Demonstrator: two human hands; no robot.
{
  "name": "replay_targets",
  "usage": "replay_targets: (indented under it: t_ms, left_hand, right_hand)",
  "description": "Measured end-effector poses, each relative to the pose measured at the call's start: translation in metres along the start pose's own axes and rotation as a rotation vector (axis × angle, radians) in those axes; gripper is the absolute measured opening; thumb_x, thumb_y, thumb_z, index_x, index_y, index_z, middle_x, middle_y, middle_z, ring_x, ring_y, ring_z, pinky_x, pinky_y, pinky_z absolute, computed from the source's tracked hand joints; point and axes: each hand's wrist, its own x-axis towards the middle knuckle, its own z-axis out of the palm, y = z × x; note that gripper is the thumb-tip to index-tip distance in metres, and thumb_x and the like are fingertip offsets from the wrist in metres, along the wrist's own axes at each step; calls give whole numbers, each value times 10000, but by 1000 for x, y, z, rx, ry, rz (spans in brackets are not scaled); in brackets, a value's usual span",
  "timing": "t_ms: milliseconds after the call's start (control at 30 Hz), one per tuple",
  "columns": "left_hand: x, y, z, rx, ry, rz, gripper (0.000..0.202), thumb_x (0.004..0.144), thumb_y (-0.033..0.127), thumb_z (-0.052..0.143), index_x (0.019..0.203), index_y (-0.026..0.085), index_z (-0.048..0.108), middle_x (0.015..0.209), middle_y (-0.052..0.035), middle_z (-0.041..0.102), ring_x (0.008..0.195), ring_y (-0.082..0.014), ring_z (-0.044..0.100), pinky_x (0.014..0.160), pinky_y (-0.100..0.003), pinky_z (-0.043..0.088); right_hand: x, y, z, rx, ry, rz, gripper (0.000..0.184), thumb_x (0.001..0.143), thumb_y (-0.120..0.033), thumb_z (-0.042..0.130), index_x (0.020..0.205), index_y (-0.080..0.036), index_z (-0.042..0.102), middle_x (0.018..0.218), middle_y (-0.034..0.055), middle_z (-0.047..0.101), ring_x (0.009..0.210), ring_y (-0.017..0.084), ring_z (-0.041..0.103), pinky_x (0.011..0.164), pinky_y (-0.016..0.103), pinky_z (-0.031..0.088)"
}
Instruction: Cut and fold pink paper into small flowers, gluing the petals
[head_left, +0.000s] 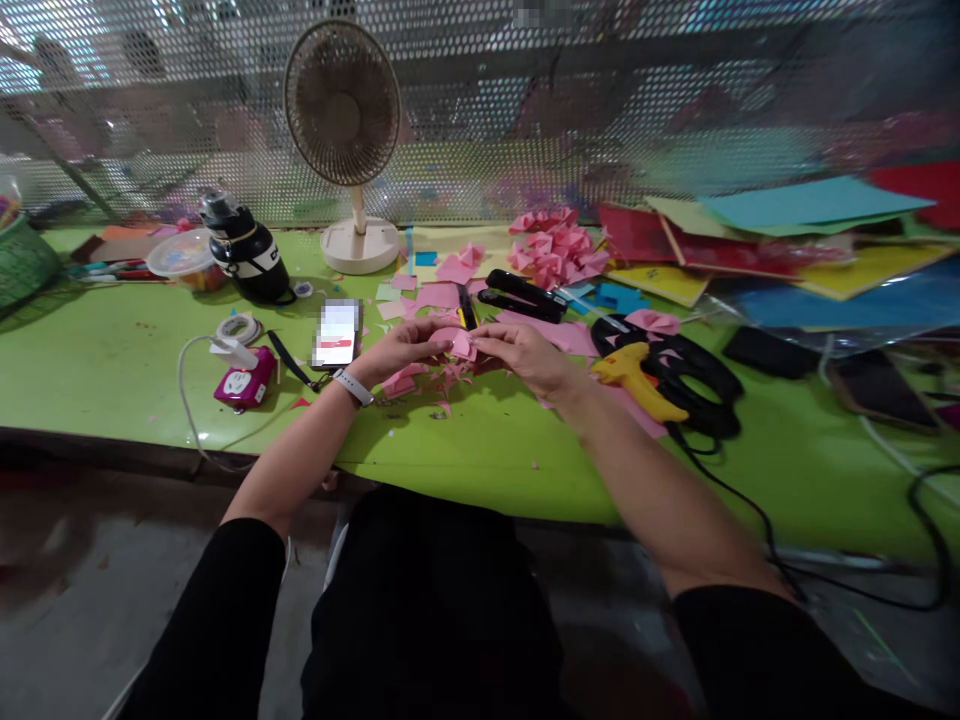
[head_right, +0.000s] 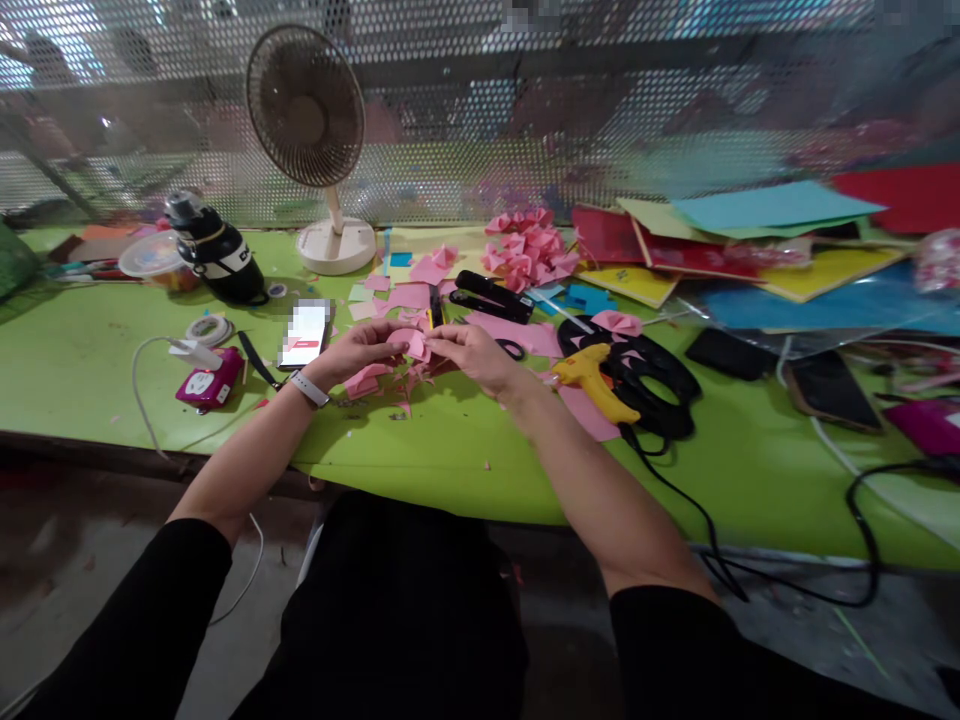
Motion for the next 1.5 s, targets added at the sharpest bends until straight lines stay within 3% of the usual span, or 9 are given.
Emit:
replay_targets:
  t_ms: [167, 367, 633, 733, 867, 1133, 1333, 1500]
  left_hand:
    - [1, -3, -1, 12, 12, -3, 440, 803, 281, 812, 1220, 193, 704, 1035, -60, 736, 776, -100, 664, 741, -258, 523]
    - [3, -6, -3, 6, -3, 21, 461, 781, 312, 828, 1208, 191, 704, 1075, -72, 730, 795, -103, 661, 737, -256, 524]
    - [2, -3, 3, 88, 18, 80, 500, 767, 314, 835, 1207, 152, 662, 933, -31, 692, 774, -95, 631, 764, -274, 523]
    - [3, -2, 6, 85, 74, 135, 492, 734, 360, 860, 1113, 127, 651, 860, -7, 661, 773, -98, 630, 781, -287, 523]
    - [2, -1, 9, 143, 39, 130, 423, 730, 412, 854, 940, 93, 671, 853, -27, 665, 768, -97, 630, 780, -294, 520]
    - [1, 1, 10, 246, 13, 137, 409, 744, 465, 825, 869, 95, 706, 776, -26, 674, 699, -79, 606, 681, -244, 481]
    - [-3, 8, 13, 183, -1, 135, 347, 769, 416, 818, 896, 113, 709, 810, -30, 698, 740, -87, 633, 744, -254, 512]
    - [-5, 9, 15, 81, -20, 67, 388, 667, 360, 896, 869, 103, 688, 844, -52, 728, 758, -112, 677, 759, -273, 531]
  right_hand:
    - [2, 3, -1, -7, 1, -11, 196, 791, -353, 803, 902, -198, 761, 812, 54, 748, 730, 194, 721, 824, 457, 628]
    - [0, 2, 1, -34, -30, -53, 296, 720, -394, 849, 923, -195, 766, 850, 53, 766, 708, 181, 712, 790, 420, 619]
    - [-1, -1, 3, -58, -34, 3, 284, 652, -338, 879, 863, -201, 748, 798, 33, 761, 669, 148, 689, 707, 321, 594]
    - [-1, -1, 2, -57, -58, 23, 272, 677, -336, 863, 871, -192, 738, 824, 45, 763, 674, 150, 690, 726, 333, 598]
    - [1, 1, 2, -60, -97, 2, 274, 686, -320, 847, 890, -182, 728, 845, 50, 763, 712, 156, 695, 728, 327, 597]
    - [3, 5, 5, -45, -109, 3, 258, 683, -276, 812, 911, -193, 724, 825, 31, 735, 726, 160, 677, 694, 307, 579]
    - [3, 7, 7, 80, -28, 94, 237, 648, -315, 781, 828, -192, 686, 753, 16, 669, 644, 139, 603, 598, 275, 527]
    - [1, 6, 9, 132, -47, 137, 260, 614, -301, 779, 808, -196, 642, 705, 3, 635, 607, 129, 565, 577, 266, 480]
